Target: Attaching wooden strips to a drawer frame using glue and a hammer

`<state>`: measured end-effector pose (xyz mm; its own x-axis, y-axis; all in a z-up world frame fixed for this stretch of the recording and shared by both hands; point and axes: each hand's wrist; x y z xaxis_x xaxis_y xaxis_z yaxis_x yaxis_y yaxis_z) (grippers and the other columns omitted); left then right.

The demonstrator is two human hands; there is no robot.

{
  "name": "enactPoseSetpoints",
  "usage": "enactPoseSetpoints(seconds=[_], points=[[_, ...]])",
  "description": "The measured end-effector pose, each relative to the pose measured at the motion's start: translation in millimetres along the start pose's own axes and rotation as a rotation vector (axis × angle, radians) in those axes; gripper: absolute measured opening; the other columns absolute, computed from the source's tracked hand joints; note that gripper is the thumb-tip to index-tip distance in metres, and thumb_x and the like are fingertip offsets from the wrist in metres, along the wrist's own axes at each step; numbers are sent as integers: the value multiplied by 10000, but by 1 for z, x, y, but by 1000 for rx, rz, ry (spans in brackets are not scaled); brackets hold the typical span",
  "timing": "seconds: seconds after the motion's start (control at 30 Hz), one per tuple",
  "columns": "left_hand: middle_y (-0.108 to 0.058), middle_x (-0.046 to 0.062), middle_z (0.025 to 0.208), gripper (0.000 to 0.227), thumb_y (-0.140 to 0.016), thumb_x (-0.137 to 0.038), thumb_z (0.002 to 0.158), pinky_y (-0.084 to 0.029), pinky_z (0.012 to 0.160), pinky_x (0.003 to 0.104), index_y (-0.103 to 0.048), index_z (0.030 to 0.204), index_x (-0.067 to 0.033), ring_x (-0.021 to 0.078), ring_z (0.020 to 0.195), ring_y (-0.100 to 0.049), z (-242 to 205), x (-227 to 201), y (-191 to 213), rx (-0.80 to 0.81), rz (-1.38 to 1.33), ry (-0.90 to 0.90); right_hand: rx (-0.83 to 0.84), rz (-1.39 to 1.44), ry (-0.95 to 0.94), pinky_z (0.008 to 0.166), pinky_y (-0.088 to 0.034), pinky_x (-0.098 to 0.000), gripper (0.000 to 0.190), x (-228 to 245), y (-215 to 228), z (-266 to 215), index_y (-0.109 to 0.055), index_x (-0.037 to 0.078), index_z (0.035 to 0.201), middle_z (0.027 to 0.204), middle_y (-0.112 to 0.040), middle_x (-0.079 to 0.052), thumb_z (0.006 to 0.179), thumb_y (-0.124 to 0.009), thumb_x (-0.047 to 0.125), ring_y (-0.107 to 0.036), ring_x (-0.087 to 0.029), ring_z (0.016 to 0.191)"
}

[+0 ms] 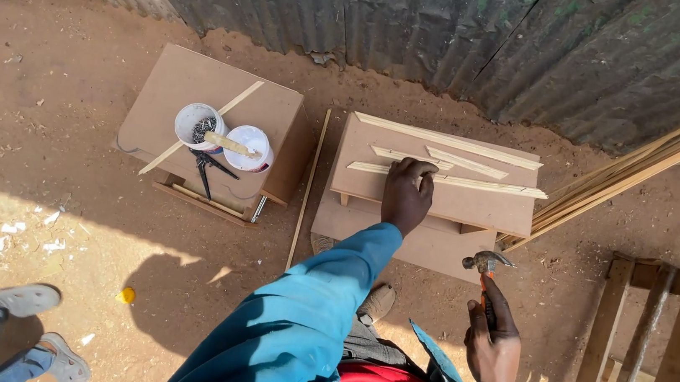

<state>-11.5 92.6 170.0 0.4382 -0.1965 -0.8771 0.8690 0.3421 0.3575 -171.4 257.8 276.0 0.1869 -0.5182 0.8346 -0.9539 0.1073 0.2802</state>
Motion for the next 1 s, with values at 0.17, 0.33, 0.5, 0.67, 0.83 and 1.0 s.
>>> enactPoseSetpoints(seconds=[0.17,0.33,0.5,0.67,0.83,1.0], points=[[-658,116,910,269,-463,-52,851,-490,676,271,-662,1029,-32,178,785,-576,-49,1,14,-129,-748,1103,32,154,-63,419,-288,-303,263,-13,-9,8,-666,106,1146,554,-376,-71,942,-501,93,-301,-160,444],[-590,175,918,450,-300,138,803,-431,544,256,-565,1161,73,192,702,-483,-107,21,11,-105,-1052,1319,113,338,-131,343,-188,-249,191,-19,-30,15,-693,30,1019,579,-317,-45,940,-522,64,-195,-102,382],[-666,156,1052,428,-398,133,791,-546,846,378,-593,1120,-60,252,902,-656,-112,-13,44,9,-1253,1165,72,262,-22,277,-306,-263,148,-19,-55,16,-683,20,1001,573,-401,-85,870,-632,66,-465,-177,332],[-657,185,1157,345,-432,88,845,-491,815,369,-606,1100,-67,334,1061,-642,-103,-51,60,61,-1248,1045,72,239,-24,298,-321,-260,135,4,-62,5,-678,20,958,585,-402,-75,861,-667,112,-473,-167,364],[-640,216,1185,328,-413,82,879,-441,729,256,-591,1132,-28,347,1113,-619,-108,-73,61,126,-1195,953,46,248,-39,291,-317,-259,100,2,-63,-1,-665,34,876,575,-390,-75,839,-690,124,-467,-167,358],[-629,244,1179,410,-397,96,836,-493,770,254,-590,1186,6,338,1097,-628,-107,-86,67,220,-1116,850,-9,321,-59,287,-291,-256,91,-1,-62,-4,-643,42,820,562,-366,-61,851,-680,119,-426,-156,344]])
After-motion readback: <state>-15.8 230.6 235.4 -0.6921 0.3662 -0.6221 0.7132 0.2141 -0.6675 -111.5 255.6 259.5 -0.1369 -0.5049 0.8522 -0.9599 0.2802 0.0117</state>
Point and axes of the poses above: each hand's wrist, its own z-axis towards the middle knuckle, its own y-axis out of the back of the hand, x = y × z
